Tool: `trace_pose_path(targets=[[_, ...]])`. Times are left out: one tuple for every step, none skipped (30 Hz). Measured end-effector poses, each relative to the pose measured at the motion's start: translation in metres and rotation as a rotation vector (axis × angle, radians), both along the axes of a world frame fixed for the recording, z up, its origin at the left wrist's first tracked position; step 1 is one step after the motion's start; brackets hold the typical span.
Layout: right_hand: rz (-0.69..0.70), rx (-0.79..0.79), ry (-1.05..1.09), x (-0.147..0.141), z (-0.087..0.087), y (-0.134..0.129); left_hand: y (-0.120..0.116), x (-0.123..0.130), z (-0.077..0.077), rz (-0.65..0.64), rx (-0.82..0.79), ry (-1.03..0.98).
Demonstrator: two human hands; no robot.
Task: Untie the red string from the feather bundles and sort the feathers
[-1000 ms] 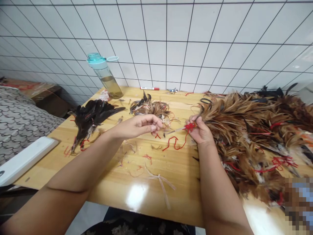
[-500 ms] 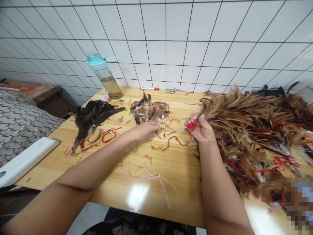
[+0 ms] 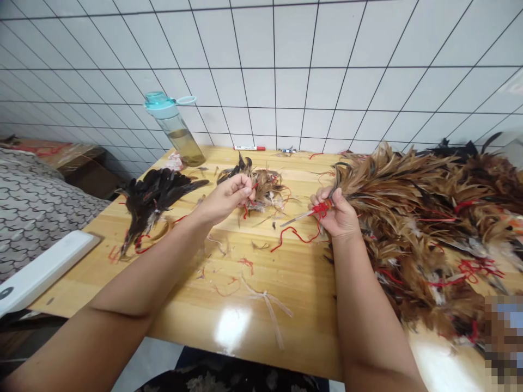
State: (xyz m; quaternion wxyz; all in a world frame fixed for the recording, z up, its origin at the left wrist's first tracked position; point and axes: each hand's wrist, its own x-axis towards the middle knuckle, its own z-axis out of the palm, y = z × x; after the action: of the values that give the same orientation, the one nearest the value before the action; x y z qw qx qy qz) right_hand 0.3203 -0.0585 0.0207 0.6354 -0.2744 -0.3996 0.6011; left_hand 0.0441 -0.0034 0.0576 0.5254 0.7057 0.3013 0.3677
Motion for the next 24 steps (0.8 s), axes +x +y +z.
trace_pose_path(targets=[[0.003,-0.001,0.002,0.0,0.0,0.0,-0.002,0.001,0.001,0.014,-0.021,-0.04],[0.005,0.0,0.003,0.0,0.0,0.0,-0.004,0.002,0.003,0.02,-0.035,-0.077],[0.004,0.0,0.003,0.0,0.0,0.0,-0.006,0.001,0.007,0.01,-0.048,-0.109],[0.0,0.0,0.0,0.0,0.0,0.0,-0.01,0.001,0.013,-0.017,-0.065,-0.129],[-0.006,-0.001,-0.006,0.0,0.0,0.0,-0.015,0.0,0.019,-0.06,-0.081,-0.129],[-0.014,-0.004,-0.017,-0.001,0.0,0.0,-0.021,0.0,0.025,-0.118,-0.089,-0.114],[-0.024,-0.006,-0.031,-0.001,0.0,0.0,-0.027,0.0,0.031,-0.189,-0.108,-0.067],[-0.033,-0.009,-0.05,-0.001,-0.001,0.0,-0.034,0.001,0.036,-0.268,-0.122,-0.004],[-0.044,-0.013,-0.071,-0.001,-0.001,0.0,-0.041,0.003,0.039,-0.354,-0.126,0.065],[-0.053,-0.016,-0.093,-0.001,-0.002,0.001,-0.048,0.006,0.04,-0.427,-0.119,0.13],[-0.06,-0.018,-0.114,-0.001,-0.002,0.001,-0.055,0.011,0.038,-0.481,-0.095,0.2],[-0.067,-0.02,-0.132,-0.001,-0.003,0.001,-0.06,0.016,0.034,-0.522,-0.05,0.276],[-0.071,-0.021,-0.146,0.0,-0.004,0.001,-0.065,0.022,0.029,-0.551,-0.002,0.382],[-0.074,-0.021,-0.155,0.0,-0.004,0.001,-0.069,0.027,0.022,-0.573,0.029,0.468],[-0.074,-0.019,-0.156,0.0,-0.004,0.001,-0.071,0.032,0.015,-0.593,0.064,0.537],[-0.074,-0.016,-0.152,0.0,-0.004,0.001,-0.073,0.035,0.008,-0.617,0.109,0.598],[-0.071,-0.015,-0.143,0.0,-0.004,0.001,-0.073,0.038,0.001,-0.64,0.157,0.64],[-0.066,-0.015,-0.132,0.0,-0.004,0.001,-0.074,0.039,-0.003,-0.666,0.196,0.662],[-0.06,-0.017,-0.12,-0.001,-0.003,0.001,-0.073,0.039,-0.006,-0.692,0.227,0.662],[-0.053,-0.018,-0.112,-0.002,-0.003,0.001,-0.072,0.038,-0.007,-0.715,0.249,0.643],[-0.047,-0.02,-0.107,-0.003,-0.002,0.001,-0.071,0.036,-0.006,-0.734,0.264,0.612],[-0.041,-0.019,-0.107,-0.004,-0.002,0.001,-0.069,0.033,-0.003,-0.747,0.276,0.579],[-0.034,-0.016,-0.112,-0.006,-0.001,0.002,-0.067,0.03,0.002,-0.755,0.287,0.55],[-0.027,-0.013,-0.12,-0.007,-0.001,0.002,-0.064,0.027,0.007,-0.755,0.3,0.534]])
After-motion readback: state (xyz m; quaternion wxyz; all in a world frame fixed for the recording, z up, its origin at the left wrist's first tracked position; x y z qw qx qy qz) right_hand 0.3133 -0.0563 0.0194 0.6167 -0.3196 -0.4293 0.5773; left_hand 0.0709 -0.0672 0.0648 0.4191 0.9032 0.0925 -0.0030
